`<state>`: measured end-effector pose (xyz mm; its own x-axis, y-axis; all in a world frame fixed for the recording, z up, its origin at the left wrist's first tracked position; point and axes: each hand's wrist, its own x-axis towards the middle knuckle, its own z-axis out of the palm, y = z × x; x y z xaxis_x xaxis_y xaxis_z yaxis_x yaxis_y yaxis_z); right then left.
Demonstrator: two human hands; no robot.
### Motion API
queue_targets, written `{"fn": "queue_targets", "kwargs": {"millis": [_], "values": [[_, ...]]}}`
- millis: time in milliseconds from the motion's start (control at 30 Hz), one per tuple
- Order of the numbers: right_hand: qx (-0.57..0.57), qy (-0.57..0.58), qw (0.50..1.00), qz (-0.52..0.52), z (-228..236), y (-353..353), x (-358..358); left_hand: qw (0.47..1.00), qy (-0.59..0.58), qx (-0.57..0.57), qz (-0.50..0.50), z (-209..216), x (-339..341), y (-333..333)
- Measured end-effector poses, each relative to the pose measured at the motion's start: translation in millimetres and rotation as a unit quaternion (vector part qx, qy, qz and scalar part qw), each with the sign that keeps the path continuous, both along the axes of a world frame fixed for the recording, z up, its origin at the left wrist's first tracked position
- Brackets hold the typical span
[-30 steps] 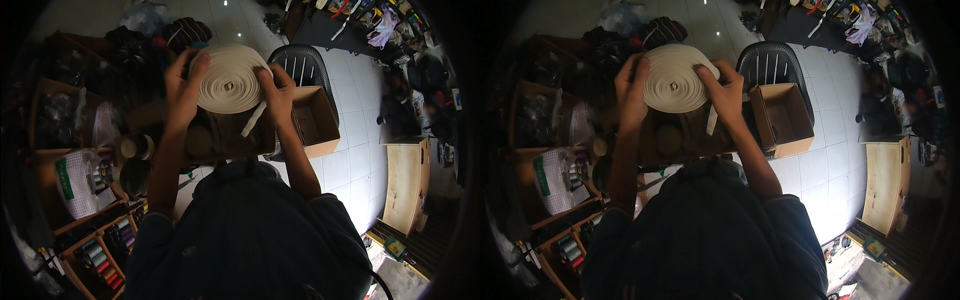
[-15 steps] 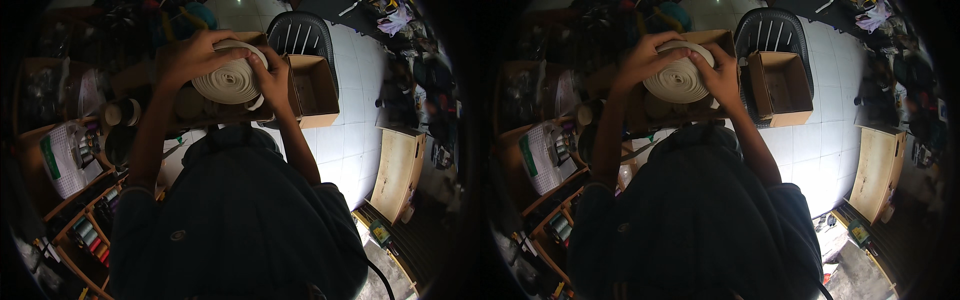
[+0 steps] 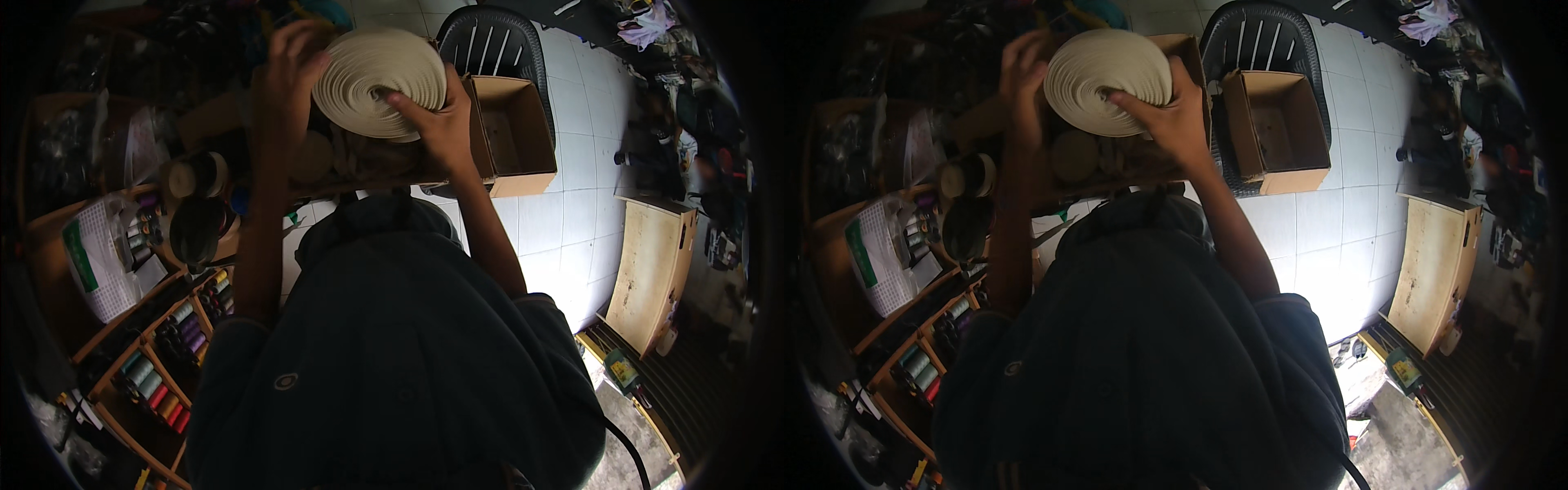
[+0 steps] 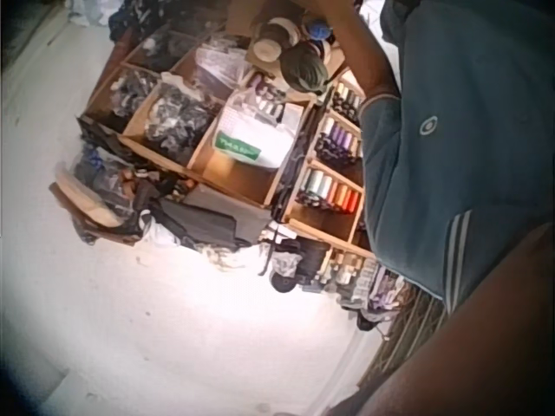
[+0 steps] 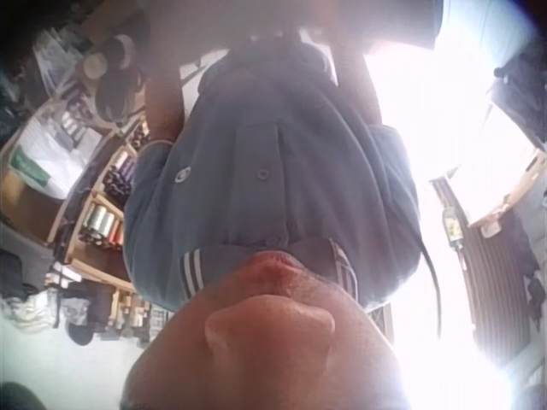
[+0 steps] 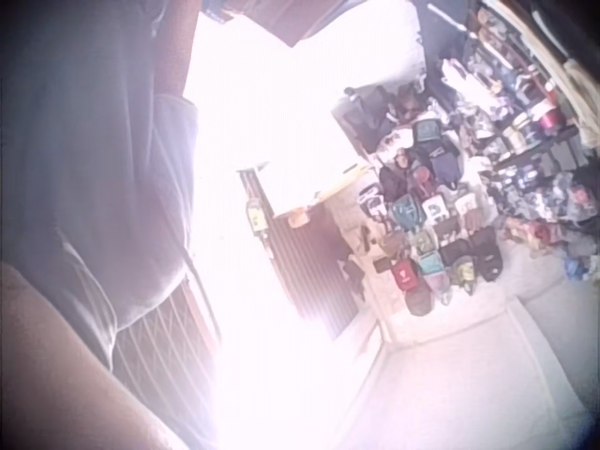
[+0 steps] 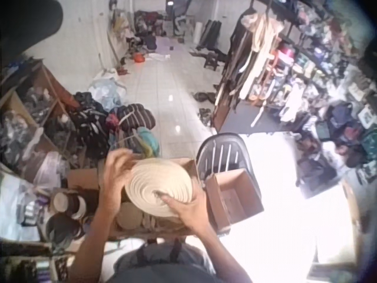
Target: The person picks up several rolls of textile webbing from a box, walks to a storage shelf, and places each roll onto the corresponding stacks on the shelf.
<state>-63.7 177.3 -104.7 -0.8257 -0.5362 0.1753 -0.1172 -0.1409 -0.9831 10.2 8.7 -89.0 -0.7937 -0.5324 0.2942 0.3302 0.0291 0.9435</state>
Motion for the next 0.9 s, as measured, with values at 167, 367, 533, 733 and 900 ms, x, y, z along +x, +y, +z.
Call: {"fn": "queue_targets", "kwargs": {"millis": [167, 367, 533, 733, 900], "values": [[0.087, 0.096, 0.99, 0.048, 6.5, -3.4, -6.5, 0.925, -0.172, -0.287, -0.178, 48.5, -9.6, -15.1], [-0.156, -0.13, 0.977, -0.061, -0.7, -26.3, 25.2, 0.984, -0.021, -0.03, 0.173, 4.0, -4.5, 30.8], [-0.151, -0.134, 0.976, -0.077, -6.9, -16.9, 17.4, 0.991, 0.028, 0.126, 0.017, -0.7, 4.2, 27.3], [0.027, 0.066, 0.996, 0.044, 17.1, 2.1, -8.2, 0.93, -0.148, -0.283, -0.18, 65.7, -9.8, -8.9], [-0.105, -0.044, 0.993, -0.038, 23.0, -11.7, -2.4, 1.0, -0.001, -0.018, -0.015, 48.7, -24.0, 3.6]]}}
